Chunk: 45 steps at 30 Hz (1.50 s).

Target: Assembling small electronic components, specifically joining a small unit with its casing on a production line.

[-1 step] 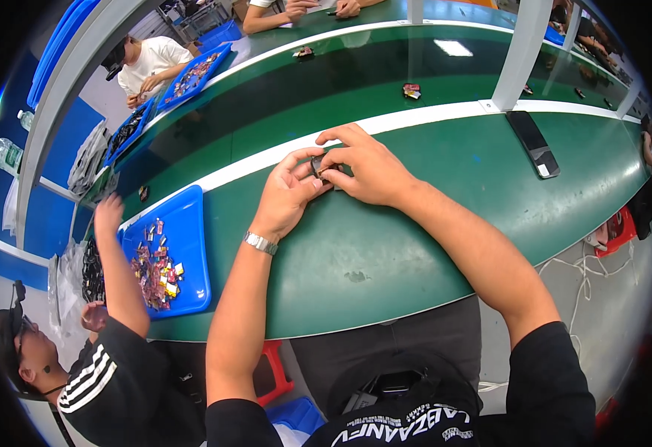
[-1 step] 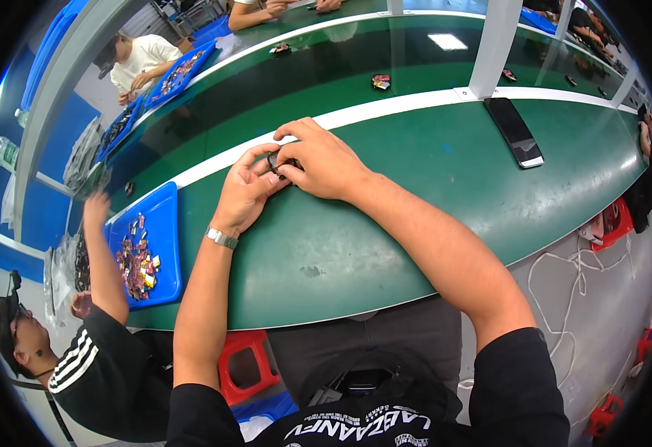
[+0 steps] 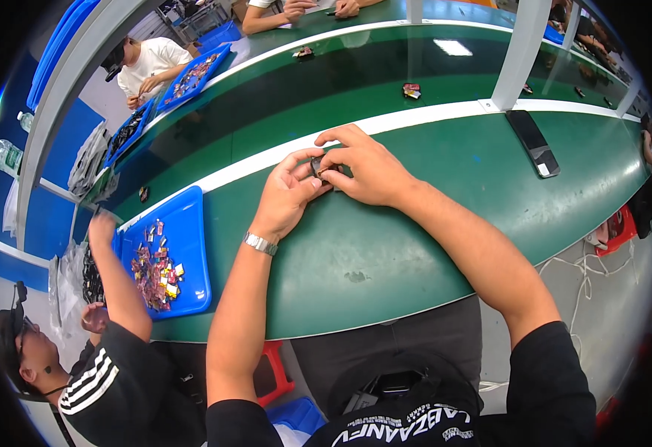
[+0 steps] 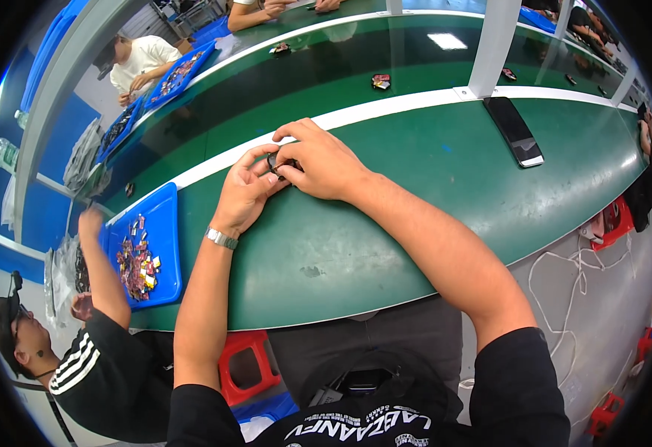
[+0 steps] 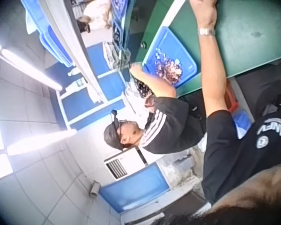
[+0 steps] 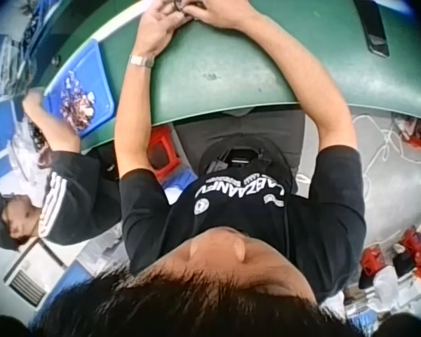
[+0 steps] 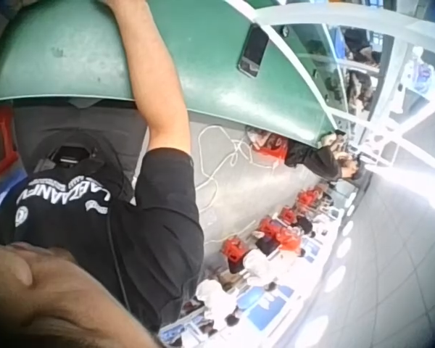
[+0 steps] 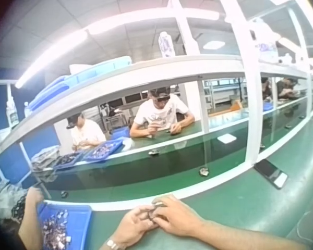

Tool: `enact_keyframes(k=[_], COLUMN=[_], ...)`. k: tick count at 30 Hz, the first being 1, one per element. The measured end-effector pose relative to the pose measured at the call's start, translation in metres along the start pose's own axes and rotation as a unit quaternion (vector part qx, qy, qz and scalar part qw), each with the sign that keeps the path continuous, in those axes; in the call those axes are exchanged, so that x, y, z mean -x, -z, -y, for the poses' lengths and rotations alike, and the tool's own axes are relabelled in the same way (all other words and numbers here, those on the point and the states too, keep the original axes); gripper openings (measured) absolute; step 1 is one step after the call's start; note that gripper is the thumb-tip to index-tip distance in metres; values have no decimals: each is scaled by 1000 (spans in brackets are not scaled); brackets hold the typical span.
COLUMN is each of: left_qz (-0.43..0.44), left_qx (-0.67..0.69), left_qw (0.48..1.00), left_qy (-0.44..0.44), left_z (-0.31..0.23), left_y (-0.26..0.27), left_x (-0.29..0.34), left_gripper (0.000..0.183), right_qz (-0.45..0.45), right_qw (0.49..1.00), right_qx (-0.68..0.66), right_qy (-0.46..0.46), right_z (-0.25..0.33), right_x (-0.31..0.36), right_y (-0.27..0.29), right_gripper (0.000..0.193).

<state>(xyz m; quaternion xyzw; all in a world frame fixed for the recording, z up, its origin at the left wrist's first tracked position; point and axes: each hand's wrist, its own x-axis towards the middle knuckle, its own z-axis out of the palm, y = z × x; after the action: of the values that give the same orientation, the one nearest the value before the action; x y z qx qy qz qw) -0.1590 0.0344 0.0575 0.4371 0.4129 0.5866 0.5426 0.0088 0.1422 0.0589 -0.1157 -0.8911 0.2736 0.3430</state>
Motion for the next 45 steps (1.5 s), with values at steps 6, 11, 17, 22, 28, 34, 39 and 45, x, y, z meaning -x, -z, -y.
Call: enact_keyframes(k=[6, 11, 17, 22, 28, 34, 39, 45], left_qz=[-9, -29, -35, -31, -28, -32, -22, -18], left_qx=[-5, -21, -2, 27, 45, 57, 51, 44], left_qw=[1000, 999, 999, 999, 999, 998, 998, 999], left_qy=[12, 13, 3, 15, 6, -1, 4, -2], left_z=[0, 2, 5, 5, 6, 4, 8, 7], left_y=[-1, -4, 2, 5, 6, 3, 6, 6], left_x=[0, 0, 2, 1, 0, -1, -1, 0], left_gripper=[38, 33, 32, 32, 33, 32, 28, 27], right_qz=[12, 19, -27, -53, -57, -86, -77, -76], right_qw=[999, 999, 999, 998, 994, 992, 988, 985], right_qx=[-25, -44, -41, -32, -78, -62, -110, -121], right_qy=[19, 15, -23, -31, -60, -61, -77, -91], right_z=[-2, -3, 6, 11, 6, 6, 2, 8], right_x=[1, 2, 4, 7, 6, 6, 8, 7], right_y=[5, 5, -5, -11, -15, -20, -18, -17], right_gripper=[7, 6, 6, 7, 11, 12, 14, 15])
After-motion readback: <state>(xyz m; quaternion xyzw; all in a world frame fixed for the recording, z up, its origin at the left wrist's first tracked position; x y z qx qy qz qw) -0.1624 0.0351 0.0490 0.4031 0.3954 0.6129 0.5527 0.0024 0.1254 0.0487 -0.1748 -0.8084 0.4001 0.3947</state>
